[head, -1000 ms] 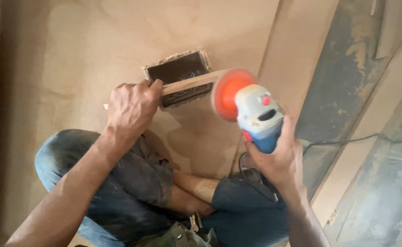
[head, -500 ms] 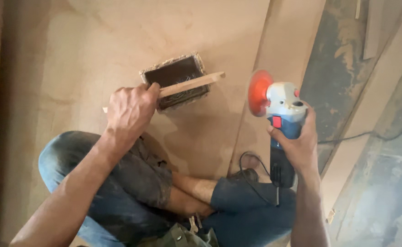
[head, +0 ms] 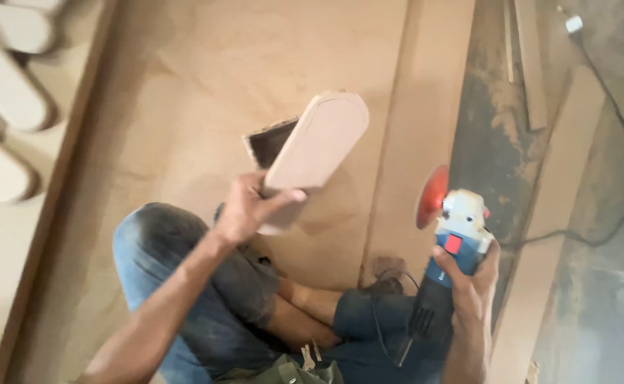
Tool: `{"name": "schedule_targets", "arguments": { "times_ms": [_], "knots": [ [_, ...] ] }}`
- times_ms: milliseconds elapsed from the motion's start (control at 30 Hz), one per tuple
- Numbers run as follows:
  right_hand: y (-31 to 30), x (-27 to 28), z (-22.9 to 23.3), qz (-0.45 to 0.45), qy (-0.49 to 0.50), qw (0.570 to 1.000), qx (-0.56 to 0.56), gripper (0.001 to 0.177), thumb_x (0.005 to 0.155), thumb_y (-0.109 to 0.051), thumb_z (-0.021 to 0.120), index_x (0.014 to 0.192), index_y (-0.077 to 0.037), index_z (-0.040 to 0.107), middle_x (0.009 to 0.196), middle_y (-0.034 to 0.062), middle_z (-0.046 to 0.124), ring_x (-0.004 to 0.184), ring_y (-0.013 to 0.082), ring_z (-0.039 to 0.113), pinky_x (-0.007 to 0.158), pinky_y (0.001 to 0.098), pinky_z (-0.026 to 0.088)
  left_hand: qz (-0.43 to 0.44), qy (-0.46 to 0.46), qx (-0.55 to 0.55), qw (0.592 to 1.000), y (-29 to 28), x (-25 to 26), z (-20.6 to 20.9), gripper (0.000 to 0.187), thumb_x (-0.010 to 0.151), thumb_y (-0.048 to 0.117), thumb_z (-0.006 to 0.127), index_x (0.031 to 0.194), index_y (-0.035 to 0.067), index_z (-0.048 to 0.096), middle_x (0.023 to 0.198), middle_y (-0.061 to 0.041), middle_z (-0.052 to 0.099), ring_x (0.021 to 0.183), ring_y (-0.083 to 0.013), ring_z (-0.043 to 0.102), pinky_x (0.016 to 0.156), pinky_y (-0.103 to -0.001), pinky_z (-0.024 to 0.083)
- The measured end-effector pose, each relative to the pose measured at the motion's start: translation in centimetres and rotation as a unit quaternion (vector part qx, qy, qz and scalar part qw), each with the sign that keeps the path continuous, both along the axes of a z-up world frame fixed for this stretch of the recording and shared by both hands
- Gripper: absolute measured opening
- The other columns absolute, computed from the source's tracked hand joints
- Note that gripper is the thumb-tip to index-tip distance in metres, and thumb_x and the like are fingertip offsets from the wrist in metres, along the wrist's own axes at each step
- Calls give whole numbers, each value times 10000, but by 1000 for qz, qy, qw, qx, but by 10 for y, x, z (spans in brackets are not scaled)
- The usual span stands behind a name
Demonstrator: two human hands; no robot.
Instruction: The person sands the edges of a shaped wooden piece using a handheld power sander while sitting on the floor, turning the piece over to work on different sides.
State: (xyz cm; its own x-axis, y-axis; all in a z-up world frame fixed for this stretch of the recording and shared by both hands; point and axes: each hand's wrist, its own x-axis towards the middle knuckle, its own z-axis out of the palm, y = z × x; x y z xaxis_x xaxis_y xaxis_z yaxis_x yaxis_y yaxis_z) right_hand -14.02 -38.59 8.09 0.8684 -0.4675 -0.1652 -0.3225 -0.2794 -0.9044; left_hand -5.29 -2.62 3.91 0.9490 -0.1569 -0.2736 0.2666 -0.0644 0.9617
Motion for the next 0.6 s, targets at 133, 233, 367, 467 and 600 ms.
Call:
{"name": "schedule_targets", "arguments": {
  "times_ms": [133, 233, 367, 467, 600],
  "knots": [
    [-2, -21, 2, -23, 4, 999, 26, 760, 773, -112, 822, 1440, -18, 469, 1183, 95, 628, 1010, 189, 643, 852, 340, 553, 27, -25, -148, 988, -19, -30, -3, 362, 876, 237, 802, 1158, 19, 736, 984, -25, 785, 862, -84, 709, 767, -270, 599],
    [1, -27, 0, -10, -8, 1000, 20, 726, 789, -98, 816, 1436, -30, 493, 1213, 86, 639, 1057, 168, 653, 887, 305, 551, 28, -63, -160, 985, -21, -34, -5, 342, 899, 219, 807, 1153, 1, 738, 990, -41, 777, 887, -80, 699, 785, -273, 589],
    [8, -35, -1, -47, 28, 997, 57, 695, 750, -93, 798, 1380, -43, 507, 1095, 92, 641, 901, 207, 656, 752, 358, 558, 26, -54, -131, 990, -20, -40, -8, 344, 889, 230, 810, 1137, 1, 748, 982, -49, 790, 880, -79, 707, 780, -272, 593],
    [11, -35, -1, -38, 20, 998, 46, 686, 759, -99, 804, 1375, -37, 510, 1110, 78, 647, 950, 185, 655, 807, 343, 550, 30, -31, -136, 990, -21, -41, -9, 361, 877, 247, 811, 1140, 6, 752, 979, -53, 793, 865, -82, 702, 768, -275, 592],
    [16, -36, -3, -27, 15, 999, 42, 666, 781, -118, 810, 1371, -28, 514, 1138, 80, 655, 1000, 170, 659, 863, 322, 542, 23, -24, -152, 988, -19, -44, -13, 375, 884, 275, 808, 1141, 6, 757, 984, -62, 795, 879, -91, 713, 782, -275, 597]
  ]
}}
